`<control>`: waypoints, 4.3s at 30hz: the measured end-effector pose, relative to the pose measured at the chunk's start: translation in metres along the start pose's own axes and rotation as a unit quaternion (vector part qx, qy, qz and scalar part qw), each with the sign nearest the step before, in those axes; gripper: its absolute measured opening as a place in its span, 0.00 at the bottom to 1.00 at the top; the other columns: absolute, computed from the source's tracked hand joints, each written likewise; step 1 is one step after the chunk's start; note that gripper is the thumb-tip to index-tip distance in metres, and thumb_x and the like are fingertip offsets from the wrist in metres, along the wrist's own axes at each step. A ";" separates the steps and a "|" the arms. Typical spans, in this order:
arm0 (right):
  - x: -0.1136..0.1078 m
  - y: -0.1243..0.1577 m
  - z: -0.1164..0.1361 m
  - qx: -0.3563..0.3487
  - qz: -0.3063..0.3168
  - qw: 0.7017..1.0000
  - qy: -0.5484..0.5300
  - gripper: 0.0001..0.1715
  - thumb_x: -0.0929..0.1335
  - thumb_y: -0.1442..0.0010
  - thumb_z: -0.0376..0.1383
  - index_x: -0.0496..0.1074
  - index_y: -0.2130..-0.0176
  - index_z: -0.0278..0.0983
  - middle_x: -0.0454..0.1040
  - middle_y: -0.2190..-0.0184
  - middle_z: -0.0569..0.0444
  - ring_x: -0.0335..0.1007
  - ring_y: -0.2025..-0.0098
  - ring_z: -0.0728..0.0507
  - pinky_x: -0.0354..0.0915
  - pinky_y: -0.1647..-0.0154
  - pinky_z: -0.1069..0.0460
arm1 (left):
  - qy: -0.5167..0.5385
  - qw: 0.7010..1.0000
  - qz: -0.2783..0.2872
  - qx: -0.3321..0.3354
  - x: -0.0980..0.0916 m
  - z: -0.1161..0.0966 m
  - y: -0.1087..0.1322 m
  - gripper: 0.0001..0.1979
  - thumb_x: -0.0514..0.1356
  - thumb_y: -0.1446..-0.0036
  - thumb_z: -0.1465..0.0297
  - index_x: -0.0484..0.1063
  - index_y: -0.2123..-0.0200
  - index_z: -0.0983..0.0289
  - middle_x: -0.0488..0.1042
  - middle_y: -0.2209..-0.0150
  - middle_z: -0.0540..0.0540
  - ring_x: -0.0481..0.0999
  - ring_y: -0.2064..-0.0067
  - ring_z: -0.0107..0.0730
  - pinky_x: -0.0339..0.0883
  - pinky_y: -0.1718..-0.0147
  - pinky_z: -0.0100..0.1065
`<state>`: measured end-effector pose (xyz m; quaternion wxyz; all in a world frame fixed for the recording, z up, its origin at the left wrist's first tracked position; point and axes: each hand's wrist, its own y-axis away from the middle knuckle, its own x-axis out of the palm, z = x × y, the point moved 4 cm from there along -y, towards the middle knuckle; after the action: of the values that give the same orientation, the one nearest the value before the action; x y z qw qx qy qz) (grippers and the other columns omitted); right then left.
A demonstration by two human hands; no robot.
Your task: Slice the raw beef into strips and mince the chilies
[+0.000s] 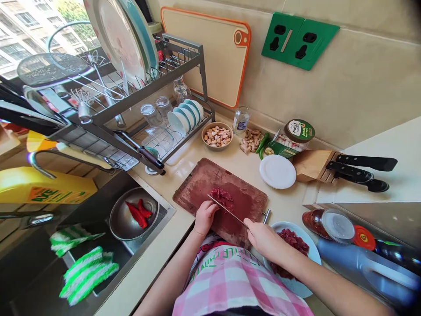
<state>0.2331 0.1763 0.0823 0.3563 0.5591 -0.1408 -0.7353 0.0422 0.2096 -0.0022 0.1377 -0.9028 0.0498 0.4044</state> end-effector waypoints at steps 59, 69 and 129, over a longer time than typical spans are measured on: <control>-0.006 -0.007 -0.029 -0.093 -0.030 0.993 -0.063 0.07 0.57 0.42 0.33 0.62 0.65 0.37 0.71 0.73 0.53 0.66 0.71 0.48 0.51 0.72 0.56 | -0.061 0.998 0.027 0.009 0.003 0.004 -0.002 0.11 0.52 0.42 0.69 0.74 0.69 0.59 0.74 0.66 0.51 0.71 0.62 0.31 0.66 0.62 0.31; -0.005 -0.066 0.019 -0.046 -0.061 0.995 -0.058 0.16 0.56 0.42 0.33 0.65 0.56 0.37 0.75 0.66 0.47 0.70 0.65 0.43 0.54 0.69 0.54 | -0.043 0.999 -0.002 -0.016 0.004 0.008 0.000 0.09 0.53 0.42 0.68 0.73 0.68 0.61 0.74 0.67 0.52 0.71 0.63 0.31 0.67 0.62 0.32; 0.105 -0.058 0.059 0.178 -0.214 0.676 -0.682 0.18 0.61 0.47 0.51 0.57 0.68 0.39 0.60 0.86 0.68 0.54 0.89 0.55 0.55 0.91 0.60 | 0.114 0.987 0.077 0.085 0.006 0.000 -0.058 0.26 0.55 0.45 0.66 0.54 0.43 0.62 0.55 0.42 0.62 0.56 0.41 0.45 0.53 0.43 0.49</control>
<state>0.1444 0.1344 -0.0089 -0.1119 -0.0304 -0.3495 -0.9297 0.0579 0.2652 0.0054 0.1763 -0.9215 0.1686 0.3022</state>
